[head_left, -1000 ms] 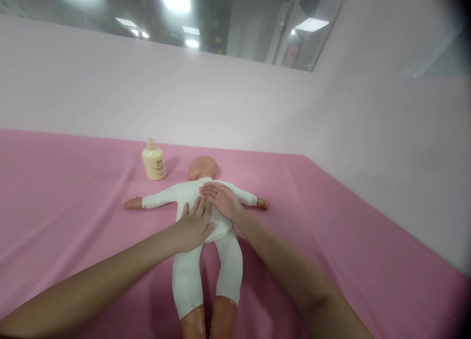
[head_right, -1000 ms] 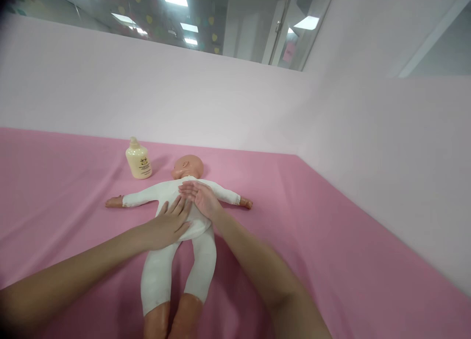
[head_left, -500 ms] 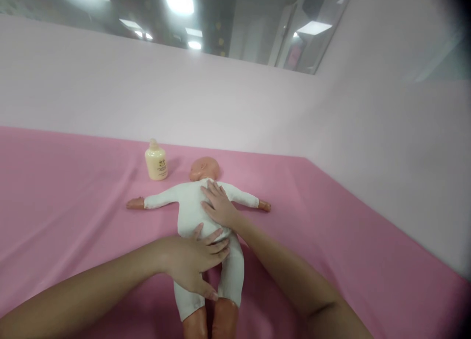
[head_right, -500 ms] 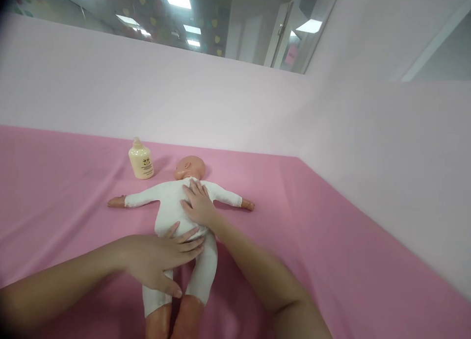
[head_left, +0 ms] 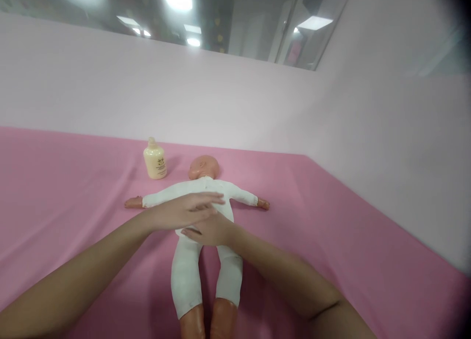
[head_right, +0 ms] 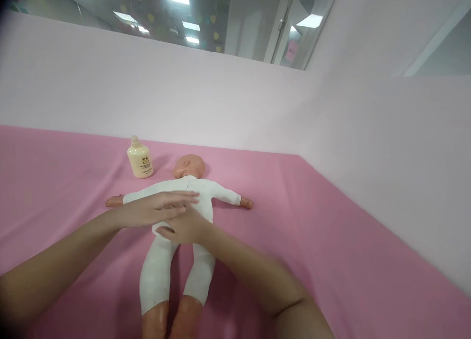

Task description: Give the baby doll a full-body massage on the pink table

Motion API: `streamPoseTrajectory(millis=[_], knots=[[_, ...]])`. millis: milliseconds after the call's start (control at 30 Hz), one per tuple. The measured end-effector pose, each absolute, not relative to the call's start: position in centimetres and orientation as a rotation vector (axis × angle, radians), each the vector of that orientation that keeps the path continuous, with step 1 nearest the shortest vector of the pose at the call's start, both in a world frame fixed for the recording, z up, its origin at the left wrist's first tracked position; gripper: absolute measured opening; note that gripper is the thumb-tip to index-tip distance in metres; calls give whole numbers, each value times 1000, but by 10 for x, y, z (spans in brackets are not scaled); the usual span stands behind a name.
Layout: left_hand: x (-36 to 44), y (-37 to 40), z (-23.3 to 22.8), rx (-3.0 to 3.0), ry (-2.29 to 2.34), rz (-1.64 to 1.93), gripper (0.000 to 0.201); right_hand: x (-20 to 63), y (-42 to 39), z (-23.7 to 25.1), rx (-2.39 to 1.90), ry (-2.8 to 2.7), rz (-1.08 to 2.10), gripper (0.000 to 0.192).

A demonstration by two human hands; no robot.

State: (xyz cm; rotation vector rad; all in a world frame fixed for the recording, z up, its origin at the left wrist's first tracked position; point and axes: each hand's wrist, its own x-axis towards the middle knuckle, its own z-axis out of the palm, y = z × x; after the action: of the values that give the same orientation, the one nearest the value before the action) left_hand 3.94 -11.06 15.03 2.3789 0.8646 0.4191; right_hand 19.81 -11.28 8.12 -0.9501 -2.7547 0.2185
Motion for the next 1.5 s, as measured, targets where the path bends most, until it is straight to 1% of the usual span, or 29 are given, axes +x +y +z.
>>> streamPoseTrajectory(millis=[100, 167, 233, 367, 500, 600, 733, 933, 1067, 1133, 1233, 1333, 1433, 1500], knots=[[42, -79, 119, 2294, 1026, 608, 63, 196, -118, 84, -769, -2807, 225, 35], [41, -57, 94, 2241, 1083, 775, 64, 196, -119, 83, -657, -2826, 240, 29], [40, -40, 70, 2207, 1152, 866, 64, 195, -118, 81, -552, -2815, 256, 25], [38, -24, 36, 2210, 1301, 777, 68, 198, -113, 76, -578, -2619, 266, 31], [41, -30, 25, 2320, 1278, 676, 71, 208, -99, 74, -716, -2259, 176, 36], [48, -44, 30, 2296, 1380, 611, 71, 220, -82, 68, -827, -2094, 137, 43], [61, -67, 43, 2348, 1459, 437, 76, 233, -63, 55, -1015, -1997, 224, 53], [69, -102, 61, 2451, 1280, 292, 75, 240, -55, 52, -1363, -2020, 350, 66], [57, -112, 80, 2422, 1065, 158, 83, 239, -59, 59, -1405, -2220, 335, 59], [45, -111, 90, 2385, 978, 153, 85, 238, -63, 63, -1423, -2322, 319, 56], [28, -110, 104, 2352, 913, 177, 81, 235, -70, 72, -1450, -2427, 284, 58], [20, -114, 119, 2333, 923, 93, 81, 229, -82, 82, -1478, -2501, 271, 60], [20, -124, 131, 2354, 959, -2, 80, 221, -96, 91, -1545, -2567, 280, 56], [22, -130, 136, 2382, 948, -41, 75, 216, -105, 96, -1574, -2602, 257, 53]])
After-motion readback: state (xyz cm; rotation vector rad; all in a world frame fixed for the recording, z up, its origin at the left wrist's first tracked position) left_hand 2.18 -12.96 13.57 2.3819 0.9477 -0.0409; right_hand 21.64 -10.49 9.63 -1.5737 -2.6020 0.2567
